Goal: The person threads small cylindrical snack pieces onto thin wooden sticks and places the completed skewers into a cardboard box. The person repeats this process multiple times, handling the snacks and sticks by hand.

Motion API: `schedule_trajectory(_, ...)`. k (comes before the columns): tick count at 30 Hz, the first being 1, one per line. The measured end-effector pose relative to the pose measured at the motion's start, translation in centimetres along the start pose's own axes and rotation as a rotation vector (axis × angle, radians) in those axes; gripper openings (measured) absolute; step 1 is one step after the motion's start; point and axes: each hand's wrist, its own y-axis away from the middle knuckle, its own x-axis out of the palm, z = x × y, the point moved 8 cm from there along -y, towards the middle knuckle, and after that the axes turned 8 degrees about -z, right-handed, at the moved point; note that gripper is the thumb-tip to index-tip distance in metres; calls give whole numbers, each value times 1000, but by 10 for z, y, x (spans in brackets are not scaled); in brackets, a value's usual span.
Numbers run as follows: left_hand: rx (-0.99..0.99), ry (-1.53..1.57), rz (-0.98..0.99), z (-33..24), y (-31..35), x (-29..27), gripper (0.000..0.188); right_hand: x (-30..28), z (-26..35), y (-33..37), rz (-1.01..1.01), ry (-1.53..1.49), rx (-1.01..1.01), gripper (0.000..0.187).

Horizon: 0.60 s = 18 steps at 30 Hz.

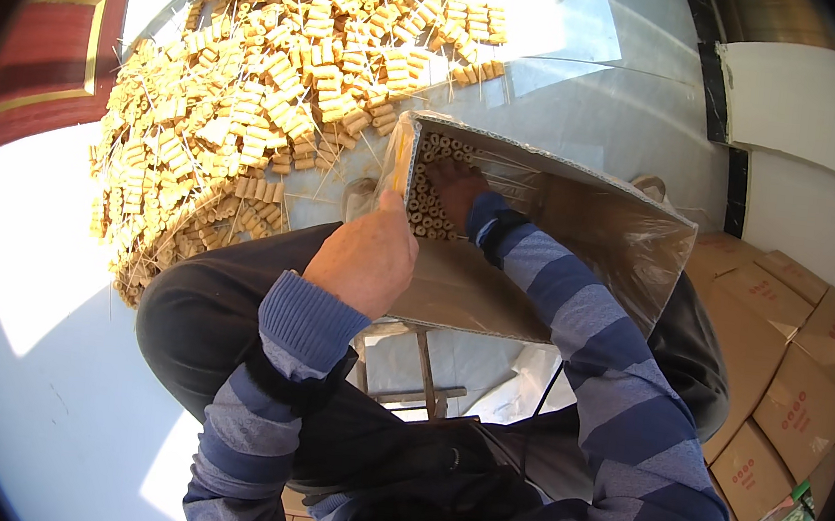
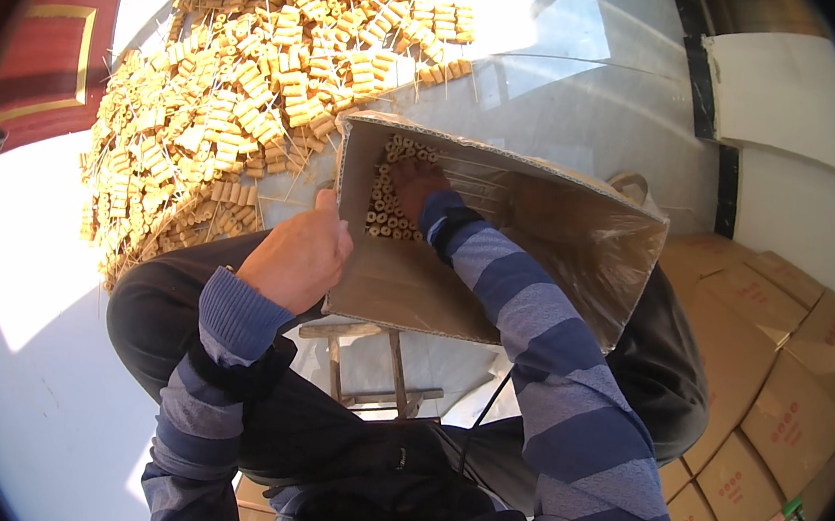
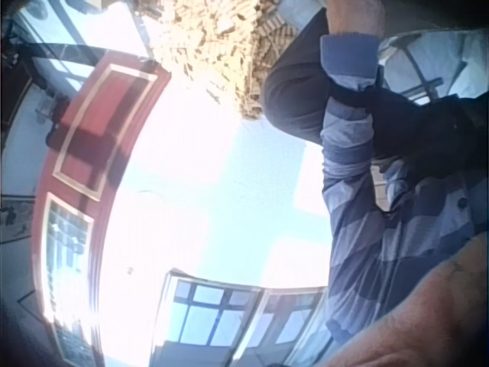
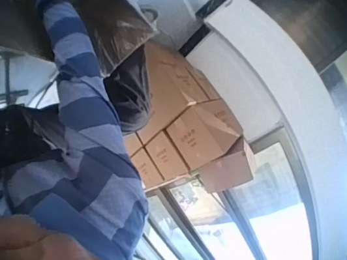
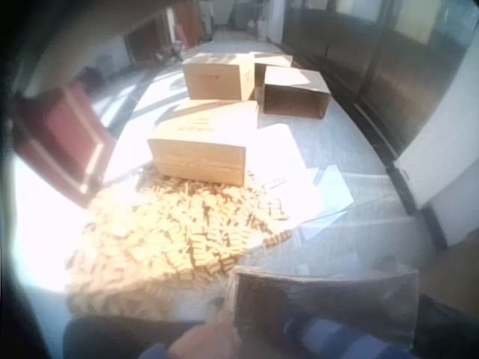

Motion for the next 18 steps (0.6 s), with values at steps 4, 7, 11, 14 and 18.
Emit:
schedule_trajectory(4, -40, -12, 1, 2, 0, 0, 30, 5, -13, 5, 152, -99, 111, 56)
schedule_trajectory(7, -38, -33, -5, 1, 0, 2, 25, -11, -14, 11, 11, -70, 76, 57)
schedule_trajectory(11, 13, -22, -18, -2, 1, 0, 26, -14, -4, 9, -72, 112, -24, 57)
schedule_trajectory(14, 32, -15, -10, -4, 0, 0, 28, -5, -4, 1, -46, 93, 44, 57)
schedule_trajectory(18, -3, -9, 47, -1, -2, 2, 33, 1, -11, 2, 16, -57, 68, 48)
